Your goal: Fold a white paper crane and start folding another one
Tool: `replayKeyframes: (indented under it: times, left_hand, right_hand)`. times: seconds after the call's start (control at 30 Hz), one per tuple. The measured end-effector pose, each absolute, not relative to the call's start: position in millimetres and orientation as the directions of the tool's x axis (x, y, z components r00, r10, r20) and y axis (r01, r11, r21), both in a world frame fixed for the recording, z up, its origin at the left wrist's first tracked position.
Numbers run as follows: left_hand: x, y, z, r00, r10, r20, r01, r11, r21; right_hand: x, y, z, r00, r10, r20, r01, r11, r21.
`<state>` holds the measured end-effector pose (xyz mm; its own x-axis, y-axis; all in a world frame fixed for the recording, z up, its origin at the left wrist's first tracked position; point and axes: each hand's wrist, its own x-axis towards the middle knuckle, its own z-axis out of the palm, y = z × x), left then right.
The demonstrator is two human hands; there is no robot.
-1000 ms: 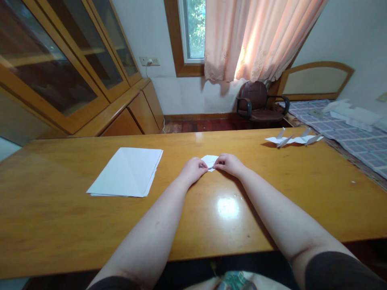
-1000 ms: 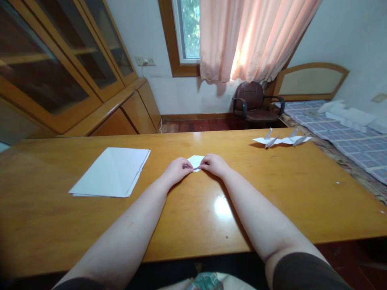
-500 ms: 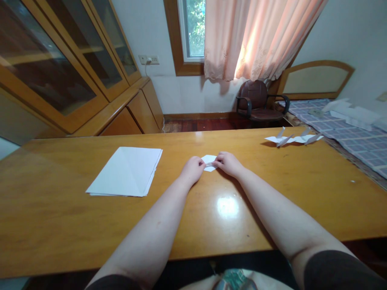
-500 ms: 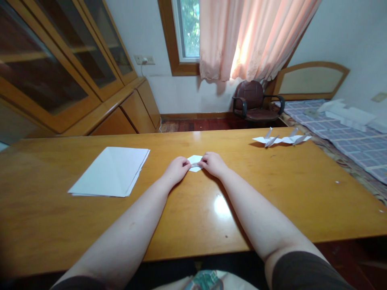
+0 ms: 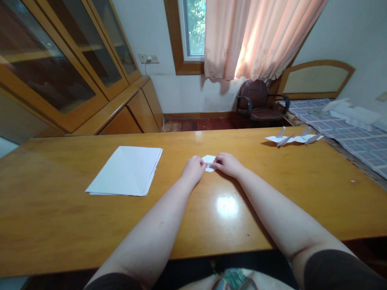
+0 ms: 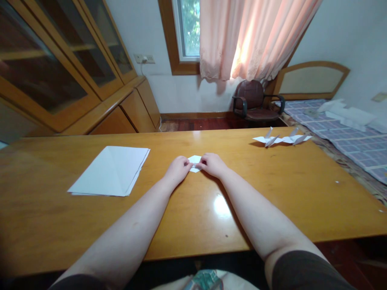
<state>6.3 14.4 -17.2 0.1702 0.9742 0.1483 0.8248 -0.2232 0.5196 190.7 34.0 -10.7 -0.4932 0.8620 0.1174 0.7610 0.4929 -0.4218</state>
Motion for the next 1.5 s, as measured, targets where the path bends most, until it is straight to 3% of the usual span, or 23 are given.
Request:
replayKeyframes:
  times: [0.33,0.67,0.93,1.2,1.5]
  left_hand:
    - [6.3,11.5,-12.8,0.169,0.979,0.117,0.843,-0.205,0.497]
    - [6.9,11.8,-12.6,0.152,0.981,0.118,0.832,-0.192,0.521]
    - [6.8,11.2,-17.0,0.163,0.975,0.152,0.825,-0.219,0.521]
    - [0.8,10.7,-14.6,0.271,0.956,0.110,0.748,-0.281,0.601]
    - [-1.6,12.6,-13.0,0.286,0.955,0.074,0.718,-0.265,0.644]
  right_hand:
    - [184.6,30.3,-6.4,-0.418,0.908,0.028,0.846,0.401,-0.351]
    - [182.2,29.1,-7.0,-0.365,0.931,0.022,0.850,0.342,-0.401]
    - [185.2,31.0,-8.7,-0.358,0.934,-0.009,0.813,0.307,-0.495]
    - [194.5,35.0,-12.3,-0.466,0.883,-0.053,0.662,0.308,-0.683]
    - [194.5,33.2,-8.0,-0.434,0.898,-0.066,0.680,0.279,-0.678]
